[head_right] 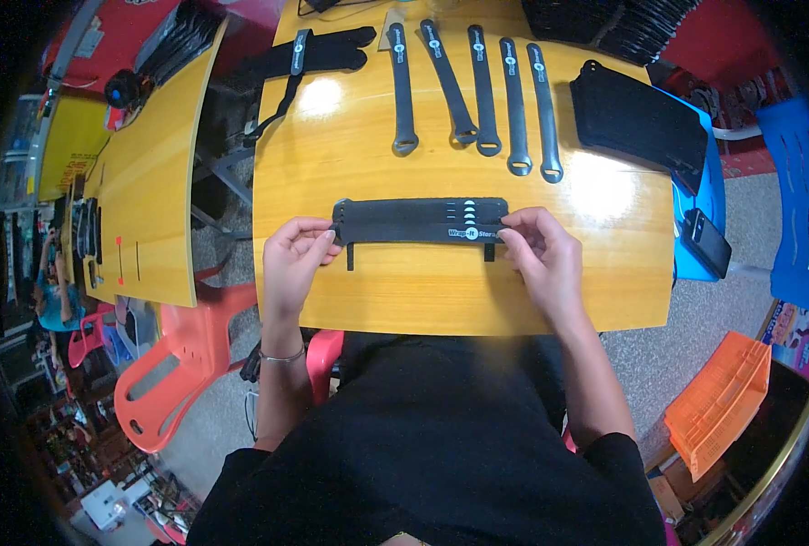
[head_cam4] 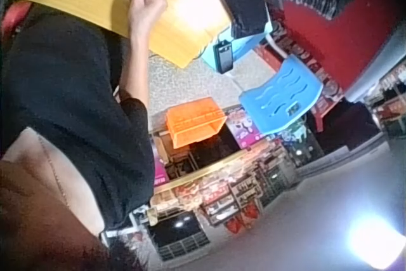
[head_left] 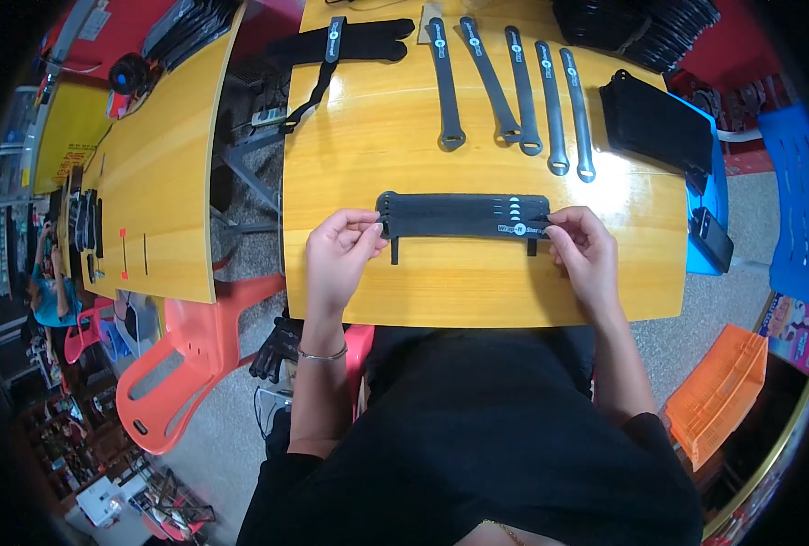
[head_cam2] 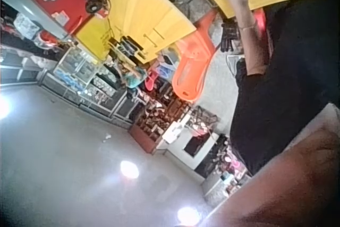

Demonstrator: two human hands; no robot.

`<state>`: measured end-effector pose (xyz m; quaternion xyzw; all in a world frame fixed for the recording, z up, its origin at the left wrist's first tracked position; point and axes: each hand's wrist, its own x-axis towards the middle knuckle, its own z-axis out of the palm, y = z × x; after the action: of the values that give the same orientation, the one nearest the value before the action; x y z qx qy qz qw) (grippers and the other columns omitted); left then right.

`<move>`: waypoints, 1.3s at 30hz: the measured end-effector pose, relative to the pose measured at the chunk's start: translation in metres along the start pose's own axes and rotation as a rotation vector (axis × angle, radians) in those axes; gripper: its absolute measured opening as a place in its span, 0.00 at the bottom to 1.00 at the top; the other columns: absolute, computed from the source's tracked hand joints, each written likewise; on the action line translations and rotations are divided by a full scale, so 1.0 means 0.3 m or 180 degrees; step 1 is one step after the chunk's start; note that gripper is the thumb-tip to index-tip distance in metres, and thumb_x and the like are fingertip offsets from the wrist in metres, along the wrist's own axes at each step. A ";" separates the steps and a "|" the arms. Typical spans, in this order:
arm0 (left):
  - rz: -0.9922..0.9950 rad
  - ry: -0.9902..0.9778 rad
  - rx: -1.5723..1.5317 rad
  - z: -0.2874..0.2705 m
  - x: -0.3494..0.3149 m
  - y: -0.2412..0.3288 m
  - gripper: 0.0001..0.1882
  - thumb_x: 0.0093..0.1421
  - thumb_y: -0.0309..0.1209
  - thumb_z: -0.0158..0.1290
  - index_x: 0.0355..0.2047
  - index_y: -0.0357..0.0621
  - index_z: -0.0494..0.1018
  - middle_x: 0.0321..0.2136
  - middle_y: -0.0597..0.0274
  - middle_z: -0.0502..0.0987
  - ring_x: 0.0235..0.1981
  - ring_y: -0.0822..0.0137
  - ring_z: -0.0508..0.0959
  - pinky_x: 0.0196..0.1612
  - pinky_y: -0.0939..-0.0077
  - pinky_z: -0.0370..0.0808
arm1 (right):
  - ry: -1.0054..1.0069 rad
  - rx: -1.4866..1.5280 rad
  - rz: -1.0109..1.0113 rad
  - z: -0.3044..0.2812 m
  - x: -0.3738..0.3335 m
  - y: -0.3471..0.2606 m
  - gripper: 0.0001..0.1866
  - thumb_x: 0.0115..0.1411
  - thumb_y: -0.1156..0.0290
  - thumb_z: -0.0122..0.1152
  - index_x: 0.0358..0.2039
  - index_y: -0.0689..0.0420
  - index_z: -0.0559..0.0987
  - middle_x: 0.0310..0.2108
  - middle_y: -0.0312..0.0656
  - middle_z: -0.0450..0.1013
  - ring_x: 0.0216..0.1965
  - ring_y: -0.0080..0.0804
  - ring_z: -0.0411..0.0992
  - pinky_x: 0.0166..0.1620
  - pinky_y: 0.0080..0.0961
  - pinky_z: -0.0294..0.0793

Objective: Organizing and assembling black wrench straps onto a template board for manufacturing.

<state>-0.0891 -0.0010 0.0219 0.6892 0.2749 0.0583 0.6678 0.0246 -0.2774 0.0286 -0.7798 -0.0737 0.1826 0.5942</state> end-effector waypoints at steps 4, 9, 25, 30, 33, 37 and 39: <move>0.0078 0.0071 -0.0070 0.004 0.013 -0.016 0.04 0.56 0.19 0.52 0.33 0.34 0.71 0.24 0.66 0.73 0.24 0.80 0.74 0.28 0.89 0.73 | -0.0007 -0.0042 -0.0048 0.000 0.011 0.016 0.04 0.56 0.77 0.59 0.31 0.61 0.73 0.21 0.30 0.69 0.22 0.13 0.67 0.24 0.11 0.65; 0.0095 0.0050 -0.0045 -0.004 0.018 -0.038 0.04 0.55 0.18 0.53 0.32 0.34 0.72 0.24 0.67 0.73 0.23 0.81 0.72 0.27 0.90 0.71 | 0.0026 -0.0143 -0.0074 0.000 0.013 0.030 0.04 0.56 0.77 0.59 0.31 0.61 0.74 0.21 0.30 0.70 0.22 0.12 0.66 0.25 0.10 0.65; 0.0127 0.0107 0.0027 0.003 0.023 -0.043 0.04 0.54 0.17 0.54 0.31 0.34 0.72 0.23 0.67 0.73 0.22 0.83 0.71 0.25 0.92 0.68 | 0.0075 -0.0231 -0.0131 0.004 0.020 0.038 0.04 0.55 0.77 0.60 0.31 0.62 0.74 0.23 0.32 0.72 0.24 0.13 0.69 0.27 0.11 0.68; 0.0077 0.0143 0.0159 0.008 0.020 -0.035 0.04 0.54 0.17 0.54 0.30 0.34 0.72 0.23 0.67 0.73 0.22 0.83 0.71 0.24 0.92 0.67 | 0.0108 -0.0310 -0.0152 0.008 0.020 0.043 0.05 0.55 0.77 0.60 0.31 0.63 0.74 0.24 0.32 0.72 0.24 0.13 0.68 0.27 0.11 0.69; 0.0127 0.0150 0.0146 0.009 0.022 -0.044 0.04 0.54 0.19 0.55 0.31 0.36 0.72 0.22 0.68 0.73 0.20 0.83 0.70 0.23 0.92 0.66 | 0.0144 -0.0352 -0.0213 0.012 0.022 0.048 0.05 0.54 0.78 0.61 0.31 0.63 0.74 0.24 0.32 0.72 0.23 0.13 0.68 0.27 0.11 0.69; 0.0066 0.0147 0.0194 0.006 0.018 -0.038 0.04 0.54 0.18 0.54 0.31 0.34 0.72 0.22 0.68 0.73 0.21 0.83 0.70 0.24 0.92 0.67 | 0.0210 -0.0426 -0.0290 0.018 0.019 0.055 0.06 0.53 0.78 0.61 0.31 0.63 0.73 0.24 0.33 0.72 0.23 0.13 0.68 0.27 0.11 0.70; 0.0072 0.0158 0.0184 0.006 0.017 -0.038 0.04 0.54 0.18 0.54 0.31 0.34 0.72 0.22 0.68 0.73 0.21 0.83 0.70 0.24 0.92 0.66 | 0.0208 -0.0486 -0.0300 0.018 0.019 0.053 0.06 0.53 0.79 0.61 0.31 0.63 0.73 0.24 0.33 0.72 0.23 0.13 0.68 0.27 0.11 0.70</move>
<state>-0.0875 -0.0009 0.0093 0.7097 0.2852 0.0750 0.6399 0.0264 -0.2752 0.0111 -0.8240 -0.1047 0.1228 0.5431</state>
